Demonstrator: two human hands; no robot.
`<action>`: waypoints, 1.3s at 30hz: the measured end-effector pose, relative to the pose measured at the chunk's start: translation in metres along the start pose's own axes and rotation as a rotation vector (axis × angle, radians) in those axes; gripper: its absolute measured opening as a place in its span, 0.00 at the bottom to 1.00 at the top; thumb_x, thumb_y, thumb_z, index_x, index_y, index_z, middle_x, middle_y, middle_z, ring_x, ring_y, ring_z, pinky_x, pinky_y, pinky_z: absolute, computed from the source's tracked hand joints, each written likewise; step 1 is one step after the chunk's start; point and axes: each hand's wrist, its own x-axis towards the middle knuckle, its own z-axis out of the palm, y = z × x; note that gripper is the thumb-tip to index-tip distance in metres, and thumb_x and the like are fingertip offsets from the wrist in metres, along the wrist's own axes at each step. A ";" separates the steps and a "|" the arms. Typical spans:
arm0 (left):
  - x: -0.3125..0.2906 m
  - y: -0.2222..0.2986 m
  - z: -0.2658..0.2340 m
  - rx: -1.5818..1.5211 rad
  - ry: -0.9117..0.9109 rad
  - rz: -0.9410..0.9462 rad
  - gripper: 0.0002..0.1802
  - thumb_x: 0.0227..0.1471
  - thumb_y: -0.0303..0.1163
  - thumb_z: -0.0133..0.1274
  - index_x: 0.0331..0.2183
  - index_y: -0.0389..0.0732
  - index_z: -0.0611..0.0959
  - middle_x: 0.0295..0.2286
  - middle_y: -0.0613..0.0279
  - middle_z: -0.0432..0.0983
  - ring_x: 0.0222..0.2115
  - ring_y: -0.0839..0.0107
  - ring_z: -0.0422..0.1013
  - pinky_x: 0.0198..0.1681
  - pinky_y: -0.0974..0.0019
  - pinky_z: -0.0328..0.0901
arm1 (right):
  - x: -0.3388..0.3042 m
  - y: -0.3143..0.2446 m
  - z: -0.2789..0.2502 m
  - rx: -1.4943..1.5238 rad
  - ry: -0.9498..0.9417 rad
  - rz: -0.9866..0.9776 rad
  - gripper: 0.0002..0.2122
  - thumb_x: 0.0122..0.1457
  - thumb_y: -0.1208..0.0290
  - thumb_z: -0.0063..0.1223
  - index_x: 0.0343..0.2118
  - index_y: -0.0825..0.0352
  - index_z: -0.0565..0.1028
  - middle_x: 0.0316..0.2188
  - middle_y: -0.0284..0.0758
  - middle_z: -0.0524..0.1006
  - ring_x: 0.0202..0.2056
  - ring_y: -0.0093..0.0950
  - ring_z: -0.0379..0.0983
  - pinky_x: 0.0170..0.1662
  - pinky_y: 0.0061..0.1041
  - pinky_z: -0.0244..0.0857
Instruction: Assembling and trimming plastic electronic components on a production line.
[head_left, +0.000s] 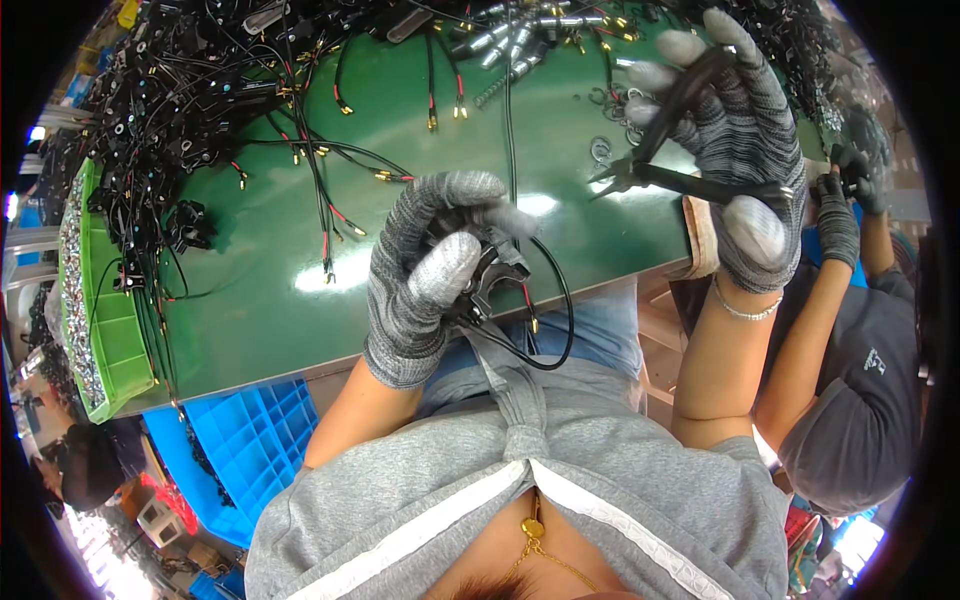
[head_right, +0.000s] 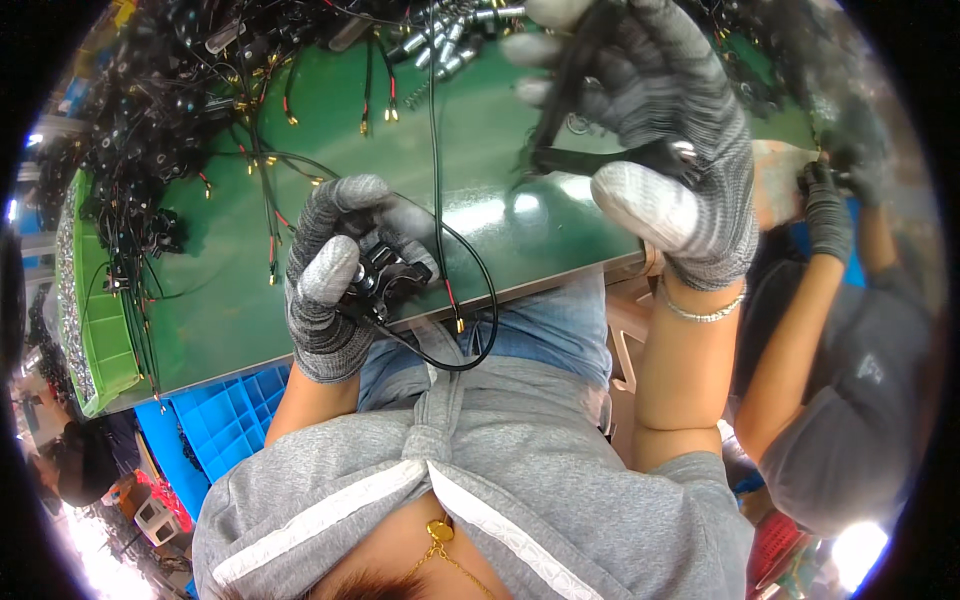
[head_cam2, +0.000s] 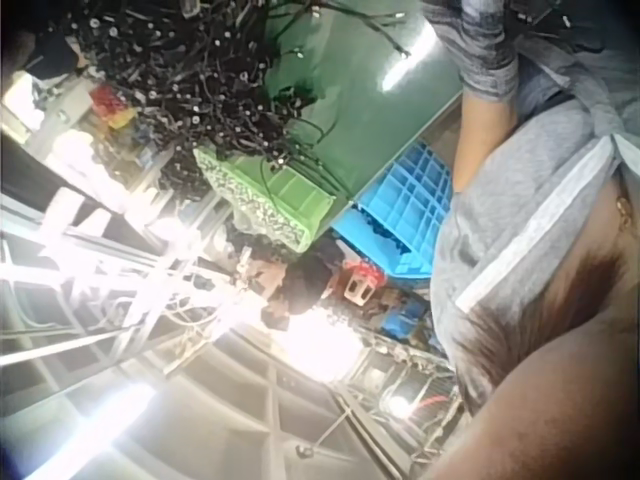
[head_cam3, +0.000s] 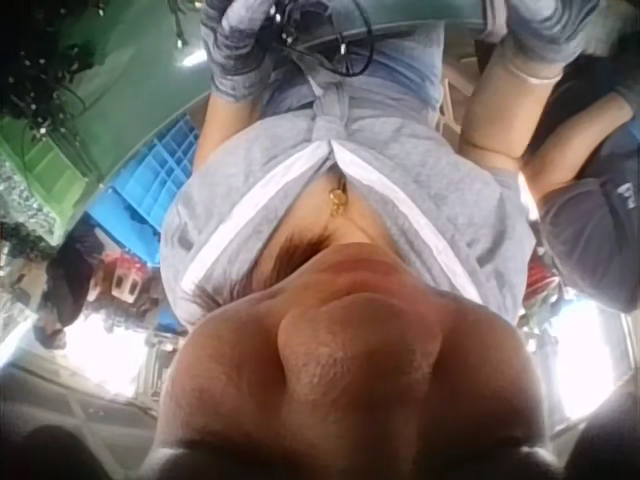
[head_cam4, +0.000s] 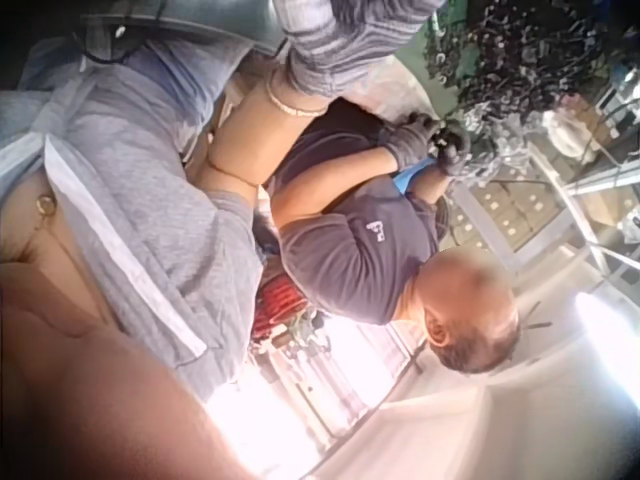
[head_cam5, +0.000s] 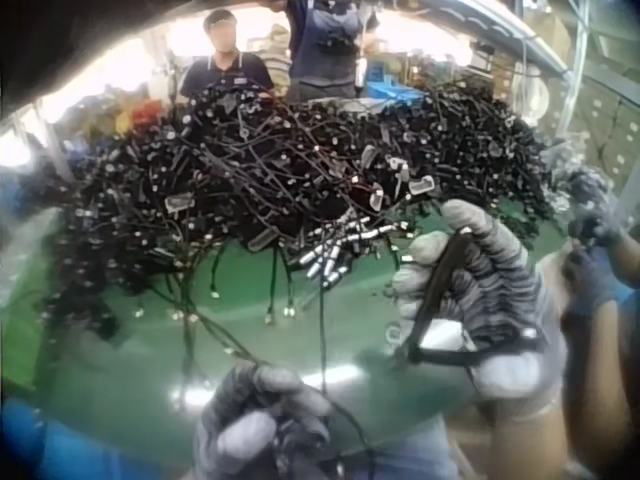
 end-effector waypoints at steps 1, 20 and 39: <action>-0.001 0.000 -0.003 -0.026 -0.034 -0.016 0.23 0.51 0.33 0.54 0.48 0.35 0.72 0.36 0.48 0.75 0.36 0.65 0.74 0.38 0.66 0.72 | -0.004 0.001 -0.005 -0.002 0.004 0.002 0.49 0.42 0.55 0.69 0.62 0.72 0.52 0.56 0.47 0.63 0.54 0.40 0.65 0.55 0.39 0.63; -0.003 0.000 -0.004 0.013 0.018 -0.050 0.23 0.50 0.39 0.54 0.44 0.34 0.73 0.32 0.48 0.75 0.33 0.61 0.75 0.37 0.62 0.72 | -0.004 0.023 -0.020 -0.175 0.033 -0.005 0.44 0.45 0.56 0.67 0.60 0.72 0.55 0.54 0.47 0.66 0.52 0.40 0.68 0.54 0.38 0.65; -0.001 -0.002 -0.004 -0.056 -0.032 -0.008 0.20 0.51 0.33 0.55 0.44 0.35 0.74 0.33 0.53 0.75 0.36 0.65 0.74 0.39 0.64 0.72 | -0.007 0.030 0.007 -0.076 0.208 -0.139 0.19 0.58 0.67 0.45 0.50 0.72 0.67 0.38 0.42 0.73 0.35 0.31 0.71 0.39 0.30 0.69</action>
